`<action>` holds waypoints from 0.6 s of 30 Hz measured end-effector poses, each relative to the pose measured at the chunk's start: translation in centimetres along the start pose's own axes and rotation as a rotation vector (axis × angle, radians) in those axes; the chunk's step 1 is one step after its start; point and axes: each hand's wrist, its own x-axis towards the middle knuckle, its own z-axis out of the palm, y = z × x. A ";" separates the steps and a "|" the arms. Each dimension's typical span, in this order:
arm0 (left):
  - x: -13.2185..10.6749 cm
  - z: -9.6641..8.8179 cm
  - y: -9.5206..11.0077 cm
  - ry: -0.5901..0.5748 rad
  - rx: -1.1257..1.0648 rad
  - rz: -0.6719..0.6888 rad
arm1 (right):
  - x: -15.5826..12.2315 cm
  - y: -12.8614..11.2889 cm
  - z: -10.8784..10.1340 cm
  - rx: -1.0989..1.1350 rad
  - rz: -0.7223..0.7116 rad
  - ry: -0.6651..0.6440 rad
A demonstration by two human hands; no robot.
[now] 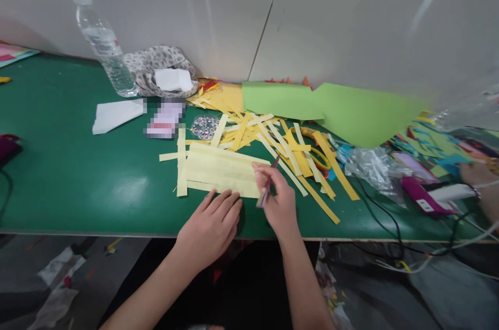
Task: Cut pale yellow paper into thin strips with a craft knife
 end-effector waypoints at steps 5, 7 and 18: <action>0.1 0.1 0.0 0.010 -0.005 -0.012 | 0.1 0.0 0.1 -0.137 0.059 -0.026; 0.1 0.0 0.1 0.022 -0.005 -0.021 | 0.0 0.0 0.0 -0.059 0.118 -0.004; 0.2 -1.3 0.4 0.093 -0.330 -0.227 | -0.5 -0.1 -0.3 0.190 0.160 0.369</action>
